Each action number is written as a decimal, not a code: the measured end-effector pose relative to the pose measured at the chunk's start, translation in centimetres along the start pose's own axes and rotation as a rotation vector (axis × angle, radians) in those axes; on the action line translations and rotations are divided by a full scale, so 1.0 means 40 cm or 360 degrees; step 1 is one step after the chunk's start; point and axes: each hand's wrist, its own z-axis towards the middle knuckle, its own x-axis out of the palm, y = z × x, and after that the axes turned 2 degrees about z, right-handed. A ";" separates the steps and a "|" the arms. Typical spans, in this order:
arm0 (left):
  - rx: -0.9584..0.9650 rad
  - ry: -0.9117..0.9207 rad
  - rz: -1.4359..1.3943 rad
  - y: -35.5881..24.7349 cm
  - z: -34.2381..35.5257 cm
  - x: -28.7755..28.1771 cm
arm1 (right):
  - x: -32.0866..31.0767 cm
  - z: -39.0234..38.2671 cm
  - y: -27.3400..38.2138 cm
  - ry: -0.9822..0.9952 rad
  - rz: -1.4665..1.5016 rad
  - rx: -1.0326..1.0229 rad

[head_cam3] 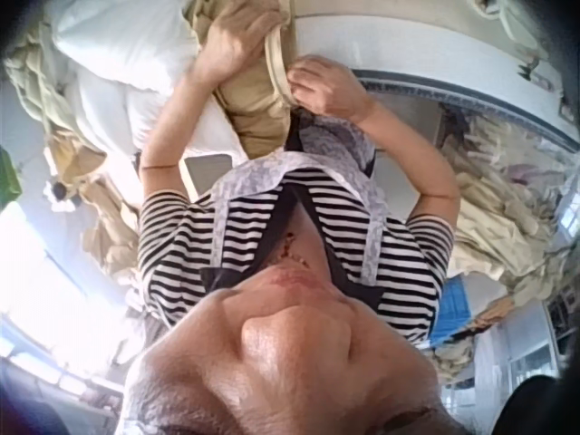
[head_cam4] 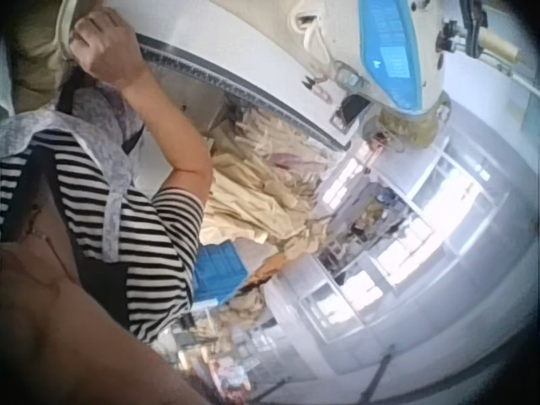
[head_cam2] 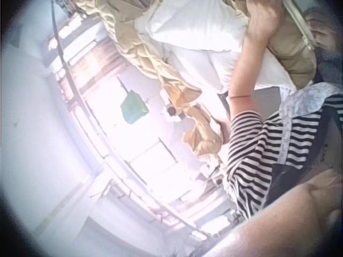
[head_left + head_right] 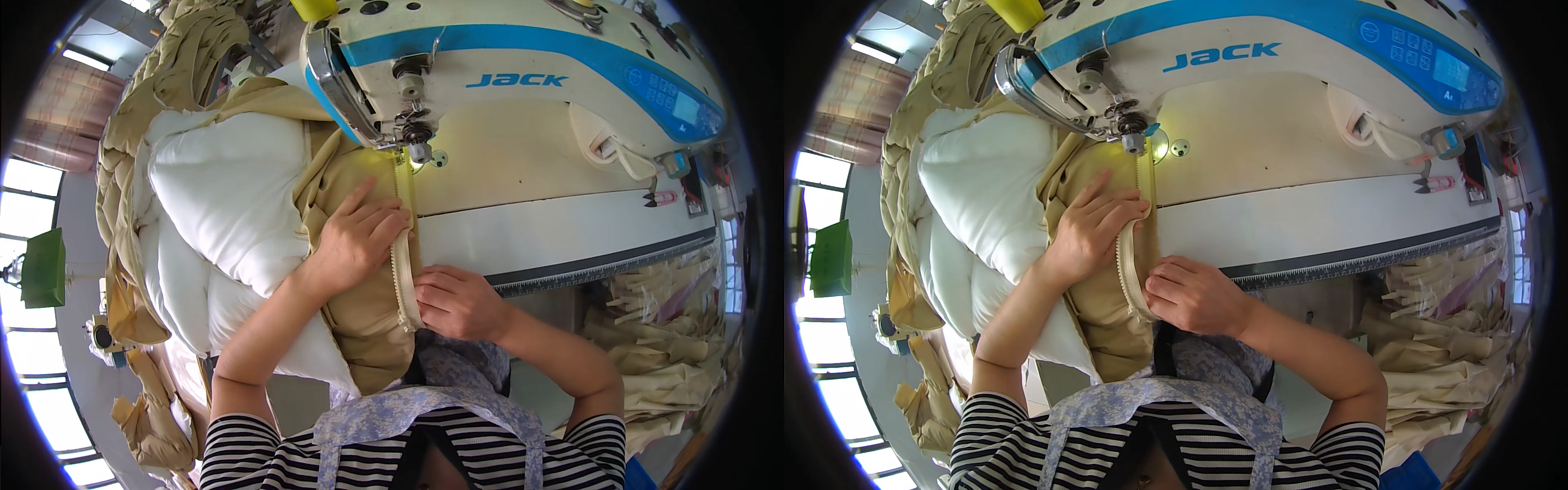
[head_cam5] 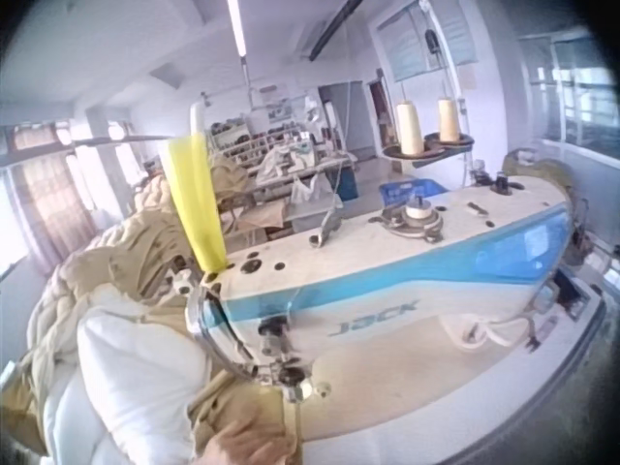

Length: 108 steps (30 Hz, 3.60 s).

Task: The person aligns a zipper along the edge of a beige quilted jacket and sews it using a sewing machine. They guide the fabric under the needle, adjust the zipper position, and continue stitching along the length of the zipper. The person then trims excess thread and inspects the seam.

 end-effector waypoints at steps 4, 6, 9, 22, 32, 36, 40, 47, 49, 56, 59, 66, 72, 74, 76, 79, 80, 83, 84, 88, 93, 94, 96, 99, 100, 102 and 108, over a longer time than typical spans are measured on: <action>0.0015 -0.0026 0.0023 0.016 -0.004 0.018 | -0.017 0.007 -0.001 0.0041 0.0092 0.0044; 0.0028 -0.0037 0.0009 0.023 -0.003 0.025 | -0.021 0.007 -0.001 0.0076 0.0083 0.0050; 0.0046 -0.0056 -0.0004 0.029 -0.001 0.037 | -0.024 0.008 0.001 0.0111 0.0066 0.0076; 0.0125 -0.0181 0.0091 0.081 0.006 0.074 | -0.038 0.051 -0.017 0.0154 -0.0044 0.0256; 0.0192 0.0018 0.0113 0.116 0.038 0.018 | -0.013 0.084 -0.041 0.0251 -0.0060 0.0031; -0.0012 0.0157 0.0080 0.001 -0.018 -0.022 | -0.014 0.060 -0.003 0.0313 0.0146 0.0009; -0.0033 0.0164 0.0104 -0.015 -0.028 -0.028 | -0.038 0.041 -0.012 0.0270 0.0392 0.0316; 0.0053 0.0128 0.0013 0.011 0.005 -0.013 | -0.034 0.042 -0.023 0.0232 0.0480 0.0338; 0.0062 0.0114 0.0002 0.012 0.008 -0.011 | -0.034 0.041 -0.024 0.0246 0.0484 0.0333; 0.0109 0.0060 -0.0001 0.027 0.005 0.007 | -0.030 0.045 -0.024 0.0282 0.0467 0.0343; 0.0153 0.0031 0.0032 0.035 0.006 0.013 | -0.034 0.051 -0.022 0.0265 0.0444 0.0356; 0.0160 0.0074 0.0066 0.088 0.014 0.029 | -0.033 0.084 -0.049 0.0252 0.0406 0.0481; 0.0244 -0.0063 0.0023 0.170 0.030 0.053 | -0.019 0.116 -0.102 0.0175 0.0344 0.0581; 0.0280 -0.0108 -0.0081 0.184 0.052 0.050 | -0.012 0.134 -0.113 0.0197 0.0393 0.0598; 0.0309 -0.0101 -0.0018 0.174 0.066 0.035 | 0.000 0.150 -0.110 0.0259 0.0397 0.0491; 0.0297 -0.0055 0.0145 0.113 0.057 0.004 | 0.026 0.149 -0.033 0.0567 0.0738 0.0363; 0.0239 0.0098 0.0210 0.082 0.036 -0.010 | 0.032 0.141 0.000 0.0786 0.0921 0.0406; 0.0114 0.0196 0.0269 0.003 -0.031 -0.041 | 0.009 0.083 0.059 0.0688 0.0807 -0.0035; 0.0082 0.0217 0.0225 -0.008 -0.049 -0.050 | -0.006 0.059 0.063 0.0593 0.0776 -0.0006; -0.0299 0.0288 0.0041 -0.037 -0.061 -0.046 | 0.003 0.016 0.070 0.0433 0.0562 0.0156; -0.0229 0.0065 0.0188 -0.103 -0.029 0.002 | 0.009 0.020 0.085 0.0419 0.0548 0.0195; -0.0265 0.0040 0.0174 -0.106 -0.027 0.011 | 0.007 0.023 0.083 0.0411 0.0567 0.0197; -0.0290 -0.0046 0.0162 -0.098 -0.025 0.025 | -0.001 0.028 0.070 0.0407 0.0505 0.0128; -0.0411 -0.0135 -0.0108 -0.076 -0.042 0.015 | -0.019 0.026 0.035 0.0253 0.0357 0.0160; -0.0460 -0.0102 -0.0127 -0.069 -0.045 0.006 | -0.020 0.025 0.025 0.0221 0.0238 0.0129; -0.0494 -0.0130 -0.0175 -0.057 -0.046 -0.014 | -0.024 0.021 0.009 0.0130 0.0008 0.0082; -0.0516 -0.0163 -0.0262 -0.026 0.000 -0.033 | -0.029 0.013 -0.015 0.0128 0.0471 0.0238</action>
